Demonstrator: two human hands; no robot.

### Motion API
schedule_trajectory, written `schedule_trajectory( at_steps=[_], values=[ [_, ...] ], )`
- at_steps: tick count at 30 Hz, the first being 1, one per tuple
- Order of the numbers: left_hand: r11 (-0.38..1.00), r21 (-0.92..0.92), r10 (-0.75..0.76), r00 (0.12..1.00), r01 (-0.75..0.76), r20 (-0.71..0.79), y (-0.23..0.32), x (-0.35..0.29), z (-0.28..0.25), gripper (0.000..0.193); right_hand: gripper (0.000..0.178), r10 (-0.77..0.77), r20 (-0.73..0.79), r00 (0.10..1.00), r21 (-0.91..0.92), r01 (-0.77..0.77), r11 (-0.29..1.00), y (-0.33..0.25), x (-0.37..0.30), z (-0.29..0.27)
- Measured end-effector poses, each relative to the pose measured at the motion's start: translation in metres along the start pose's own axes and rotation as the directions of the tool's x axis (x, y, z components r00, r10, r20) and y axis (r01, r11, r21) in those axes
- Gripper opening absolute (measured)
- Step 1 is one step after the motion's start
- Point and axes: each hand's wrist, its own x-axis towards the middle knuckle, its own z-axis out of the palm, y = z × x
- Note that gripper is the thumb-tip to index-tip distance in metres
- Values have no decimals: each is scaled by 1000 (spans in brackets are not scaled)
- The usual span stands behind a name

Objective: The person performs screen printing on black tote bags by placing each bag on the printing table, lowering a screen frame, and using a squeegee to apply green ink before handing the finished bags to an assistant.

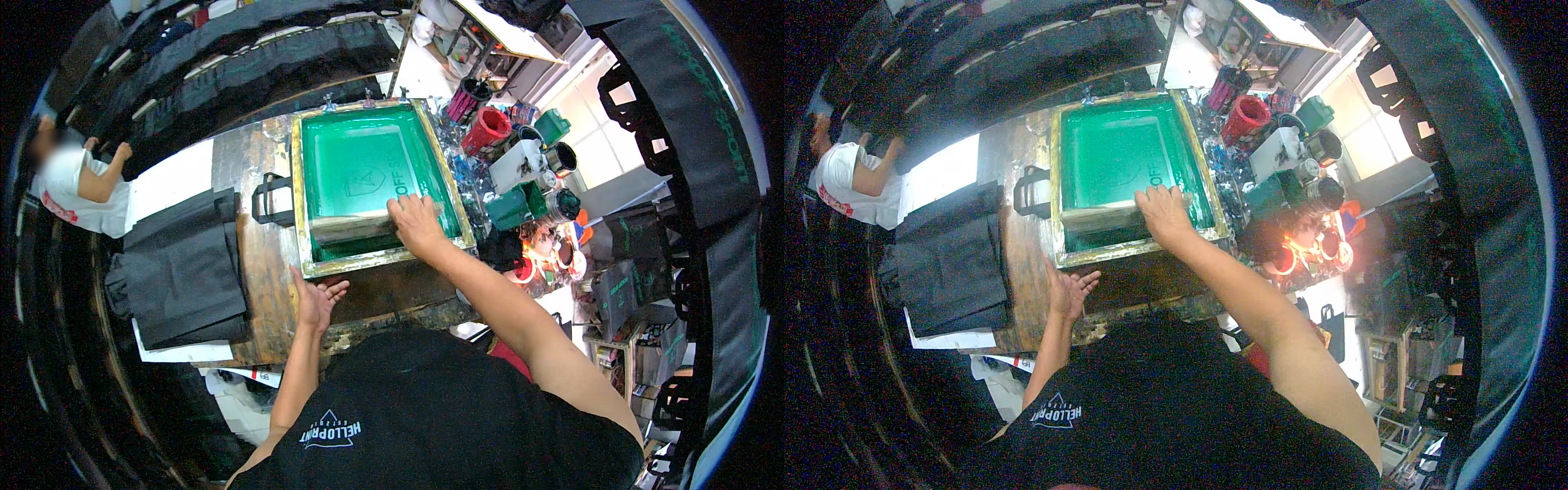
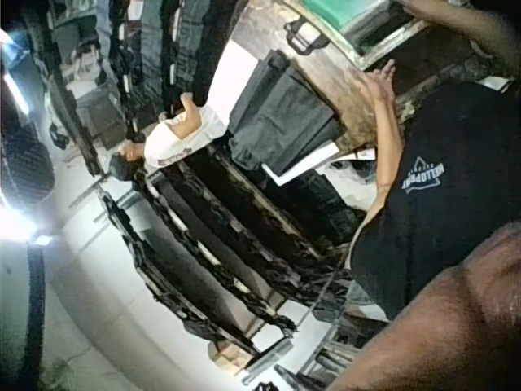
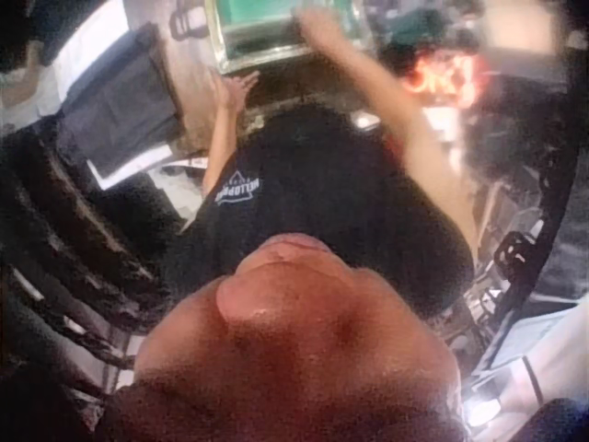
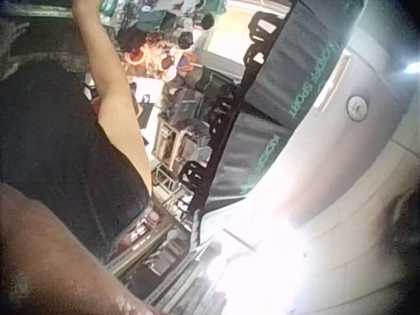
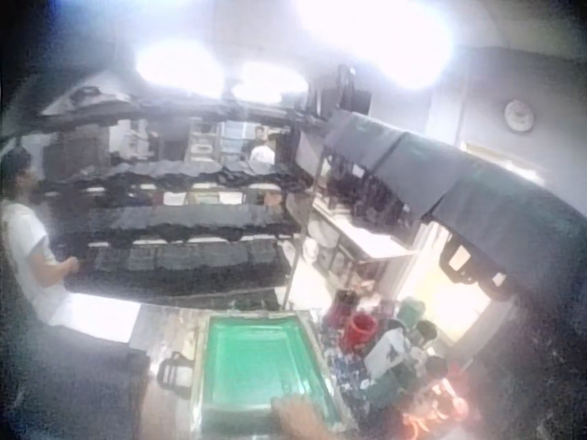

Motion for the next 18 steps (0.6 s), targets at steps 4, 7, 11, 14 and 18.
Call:
schedule_trajectory(
  at_steps=[4, 7, 11, 14, 18],
  values=[
    [1000, -21, -18, 999, 17, -33, 1, 1, -1, 108, 58, 30, 21, 999, -43, -30, 999, 19, 43, 16],
    [998, -35, -46, 998, 44, -49, 0, 5, -2, 110, 24, 28, -135, 990, -92, -41, 995, 39, 80, 31],
    [999, -15, -52, 999, 52, -10, 3, 1, 0, 113, 33, 23, -121, 992, -109, -36, 993, 65, 134, 52],
    [998, -16, -67, 995, 66, -75, 4, -3, 4, 111, 55, 30, -77, 997, -89, -37, 995, 86, 178, 74],
    [998, -5, -67, 980, 67, -188, 3, -3, 10, 118, 65, 35, 2, 999, -46, -35, 998, 117, 239, 95]
  ],
)
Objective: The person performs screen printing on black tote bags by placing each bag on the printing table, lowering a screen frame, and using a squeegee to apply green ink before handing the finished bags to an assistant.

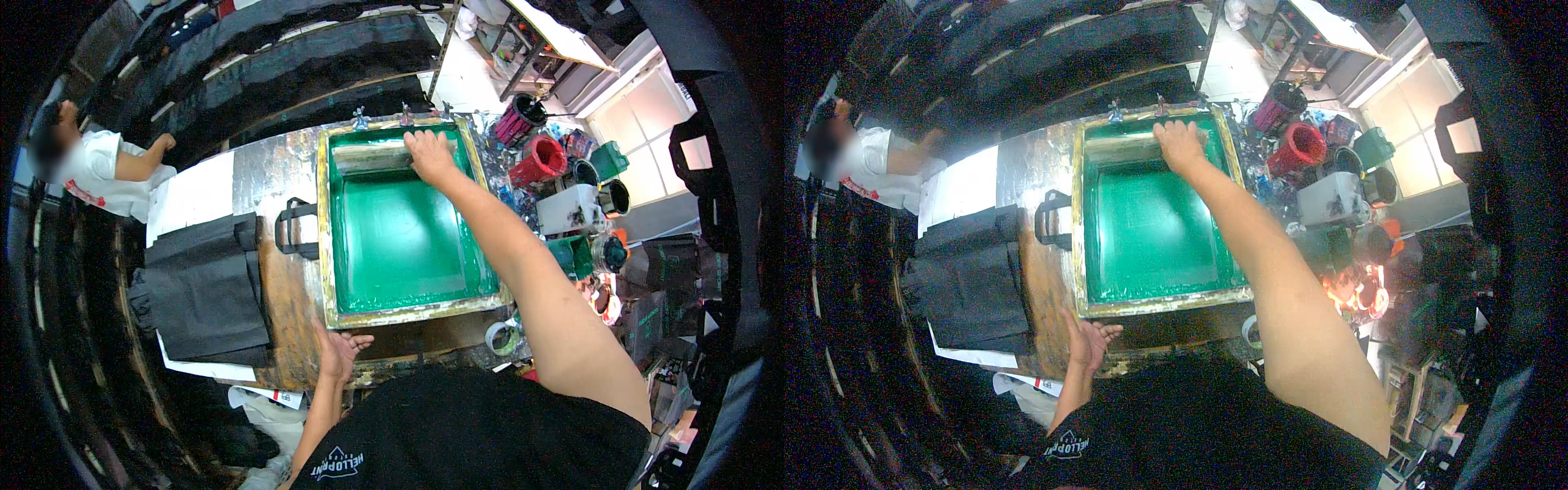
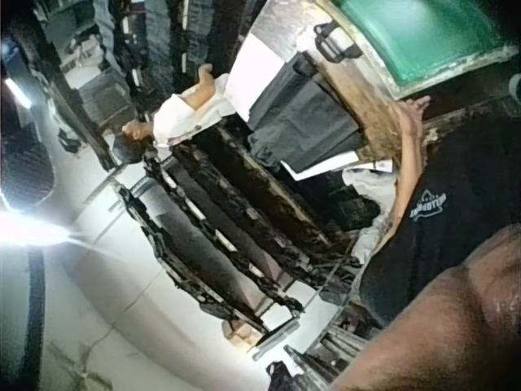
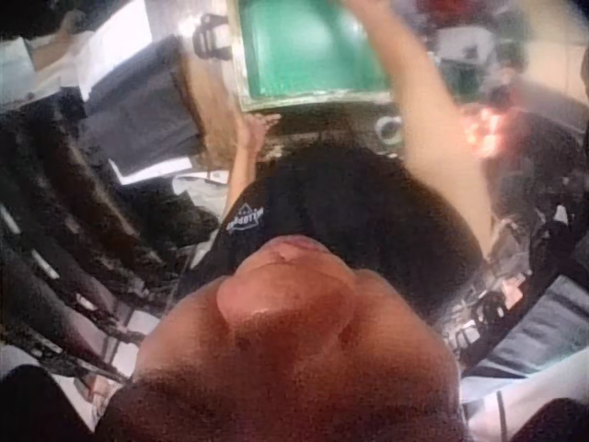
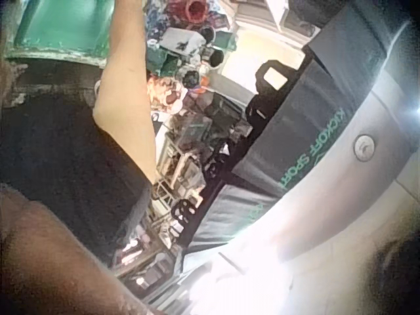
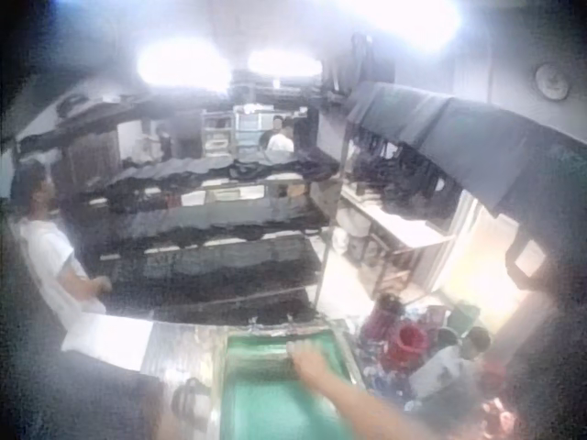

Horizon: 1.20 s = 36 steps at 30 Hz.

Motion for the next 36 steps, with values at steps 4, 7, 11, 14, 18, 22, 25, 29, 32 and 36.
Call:
schedule_trajectory(
  at_steps=[4, 7, 11, 14, 18, 22, 25, 29, 32, 36],
  values=[
    [990, -111, -96, 991, 85, -97, -2, 8, 0, 124, 68, -56, -10, 998, 59, 57, 997, 29, 44, 16],
    [994, -82, -84, 994, 79, -64, -8, 17, 0, 130, 70, -97, 160, 982, 132, 76, 988, 40, 67, 6],
    [991, 10, -132, 970, 137, -203, -4, 33, 9, 142, 71, -107, 257, 961, 160, 66, 985, 48, 83, -9],
    [955, 140, -229, 950, 262, -211, -2, 39, -1, 147, 68, -81, 88, 993, 136, 69, 988, 41, 63, -20],
    [827, 354, -428, 898, 436, -106, 12, 52, -39, 140, 55, -68, -114, 991, 77, 77, 994, 40, 41, -14],
    [788, 600, -194, 980, 136, 33, 61, 57, -11, 102, 40, -58, -227, 972, -11, 57, 998, 32, 39, -4],
    [628, 702, 326, 933, -336, 155, 99, 85, 37, 58, 31, -45, -312, 949, -54, 30, 998, 25, 41, 0],
    [207, 772, 672, 661, -601, 335, 161, 118, 117, 34, 25, -34, -384, 923, -74, 6, 997, 14, 39, 4],
    [154, 742, 680, 615, -652, 399, 189, 140, 158, 34, 23, -12, -368, 930, -52, -8, 999, 15, 37, 13],
    [-59, 731, 685, 505, -679, 525, 201, 170, 182, 33, 24, 11, -330, 944, -84, -41, 996, 19, 34, 25]
  ],
)
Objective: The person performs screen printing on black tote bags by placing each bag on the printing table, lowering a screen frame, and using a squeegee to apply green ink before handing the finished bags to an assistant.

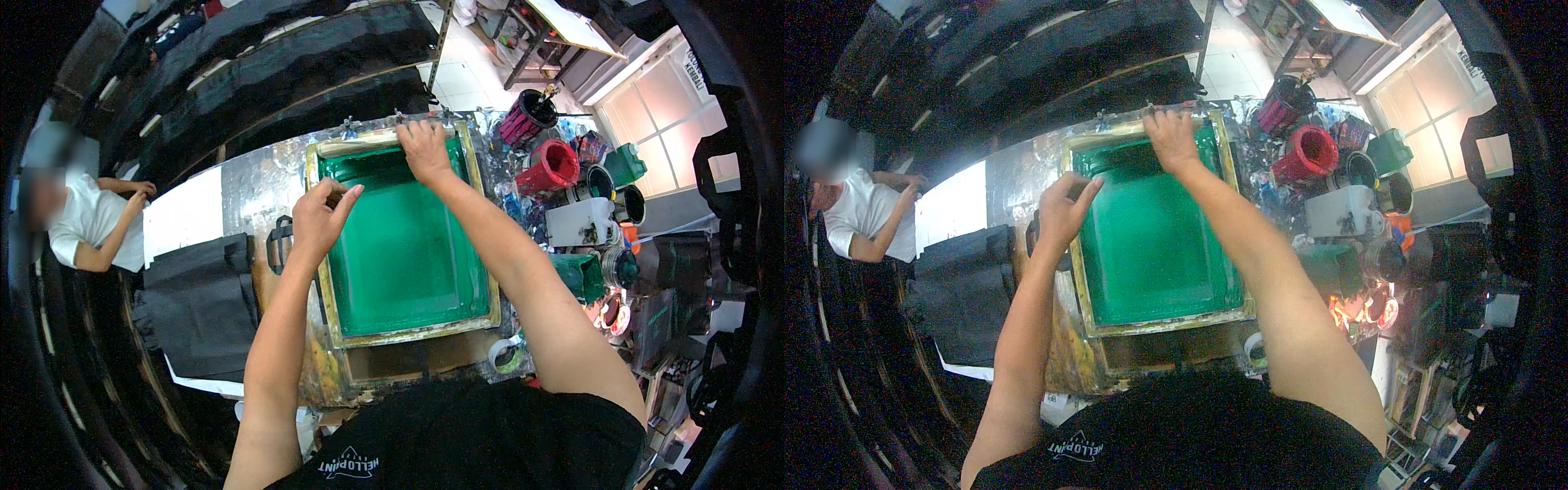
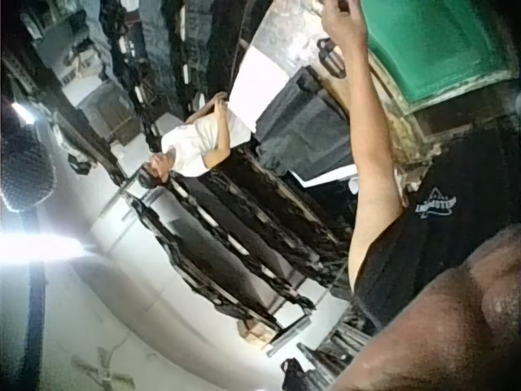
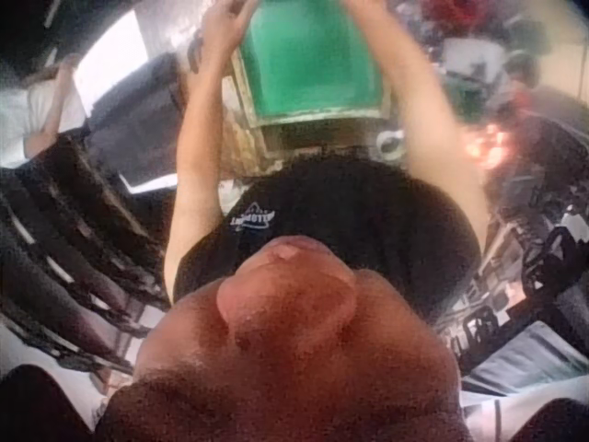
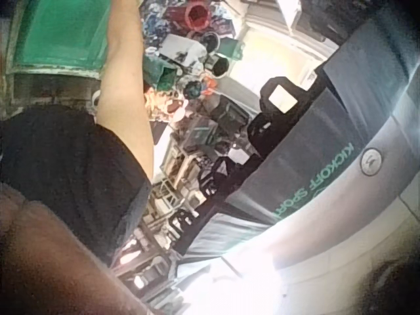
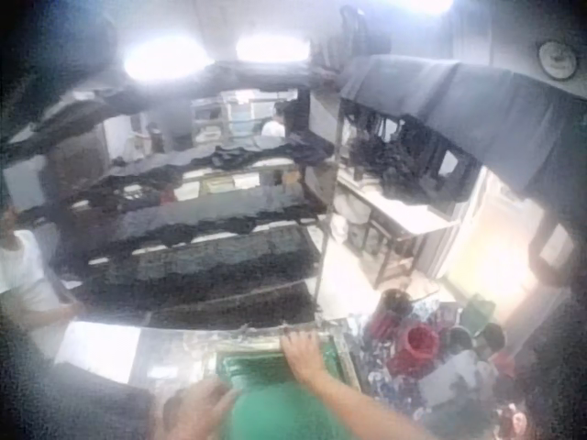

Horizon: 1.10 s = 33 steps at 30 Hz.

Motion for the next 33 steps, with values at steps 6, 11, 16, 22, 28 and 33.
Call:
schedule_trajectory(
  at_steps=[6, 11, 16, 22, 28, 33],
  values=[
    [954, 248, 140, 982, -169, 129, -33, 28, 34, 36, 36, 16, -18, 1000, 32, -16, 999, -6, -9, 15],
    [872, 391, 308, 951, -293, 25, -50, 39, 51, 35, 37, 33, 97, 995, 4, -34, 999, -3, -6, 9],
    [714, 595, 419, 906, -369, 59, -62, 72, 53, 50, 38, -49, 184, 982, 85, 34, 996, -6, -9, -10],
    [686, 621, 278, 925, -380, 258, -85, 88, 57, 57, 36, -145, 394, 907, 221, 59, 973, 49, 8, -19],
    [721, 624, 230, 954, -300, 192, -78, 67, 68, 51, 30, -80, 398, 914, 244, -22, 970, 48, -17, -6],
    [674, 662, 235, 945, -328, 229, -79, 52, 67, 52, 30, -104, 350, 931, 215, 28, 976, 40, -32, -12]
  ],
)
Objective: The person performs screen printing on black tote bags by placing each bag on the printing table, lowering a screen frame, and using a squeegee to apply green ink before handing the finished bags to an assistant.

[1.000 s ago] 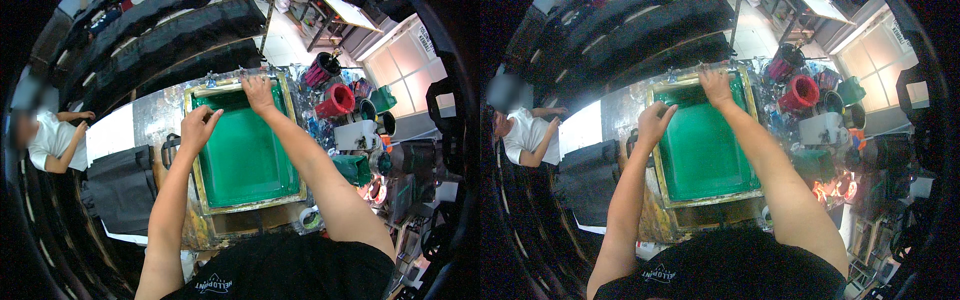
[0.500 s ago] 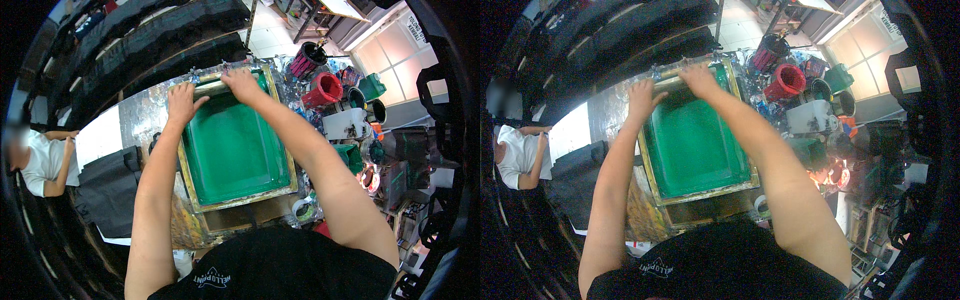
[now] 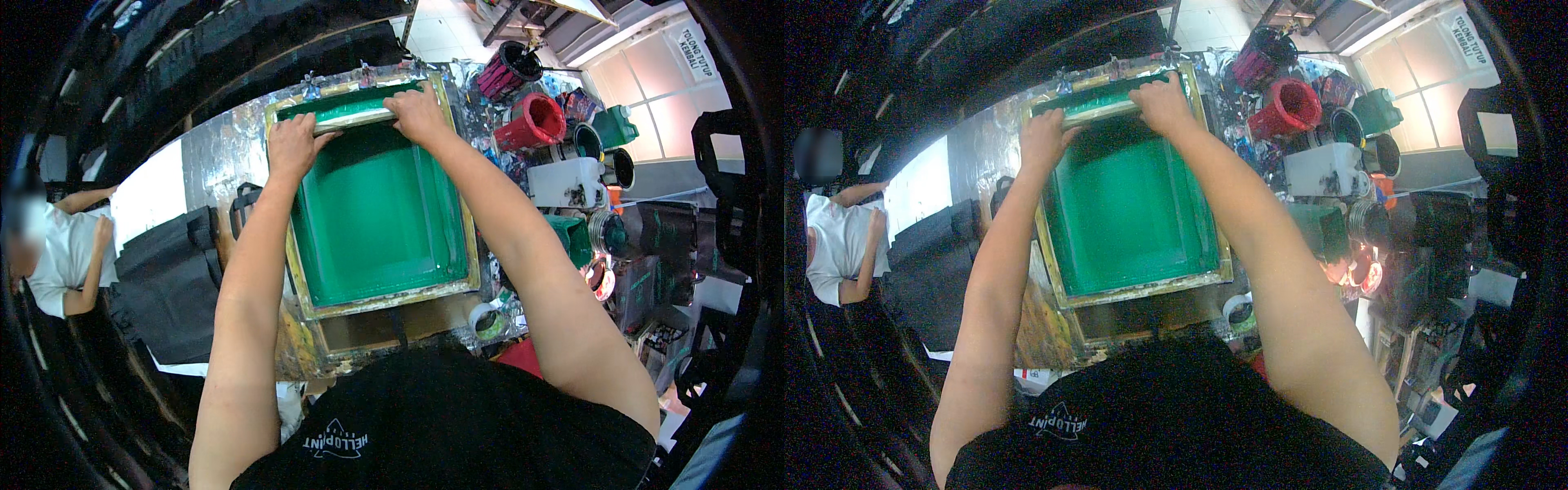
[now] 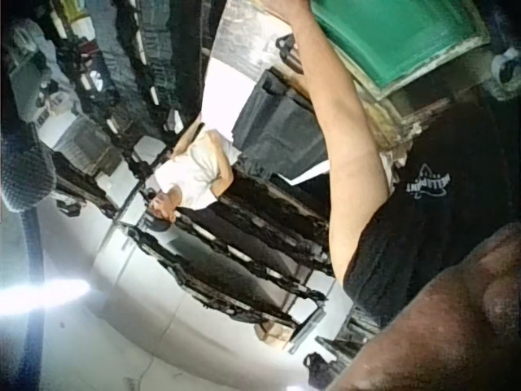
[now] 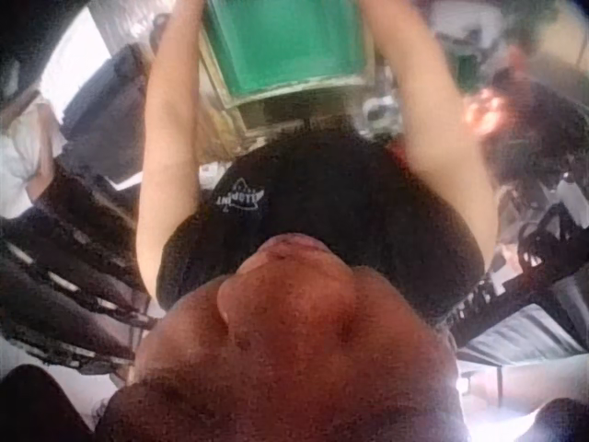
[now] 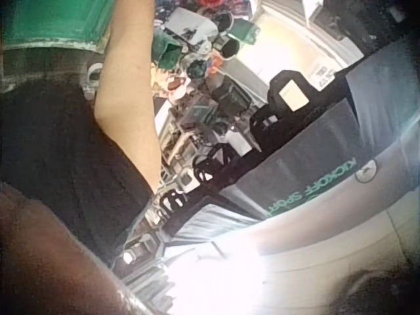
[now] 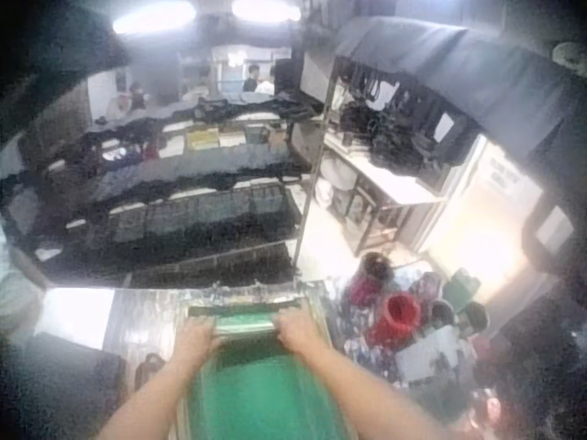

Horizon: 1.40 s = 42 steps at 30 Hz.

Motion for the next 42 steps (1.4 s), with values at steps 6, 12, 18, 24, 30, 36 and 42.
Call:
schedule_trajectory(
  at_steps=[6, 12, 18, 24, 30, 36, 42],
  values=[
    [998, 53, 15, 1000, -16, 22, 18, -41, -10, 53, 28, -27, 0, 1000, 37, 27, 999, -16, -42, -1],
    [999, -23, 26, 998, -27, -52, 47, -101, -28, 52, 28, -6, 7, 1000, 65, 5, 998, -48, -105, -8],
    [999, -36, -22, 997, 25, 75, 80, -159, -53, 53, 29, 1, 16, 1000, 84, -3, 996, -79, -171, -16],
    [1000, -26, 5, 998, -4, 59, 106, -220, -68, 52, 31, 7, 37, 999, 88, -10, 996, -114, -236, -30],
    [999, -51, 17, 993, -11, 118, 126, -272, -80, 50, 32, 31, 54, 998, 94, -36, 995, -144, -290, -32],
    [997, -71, -16, 991, 26, 131, 131, -282, -83, 53, 41, 49, 156, 986, 70, -61, 996, -148, -293, -41],
    [996, -37, -76, 985, 83, 153, 125, -298, -69, 55, 61, -29, 265, 964, 9, 27, 1000, -152, -288, -35]
  ],
)
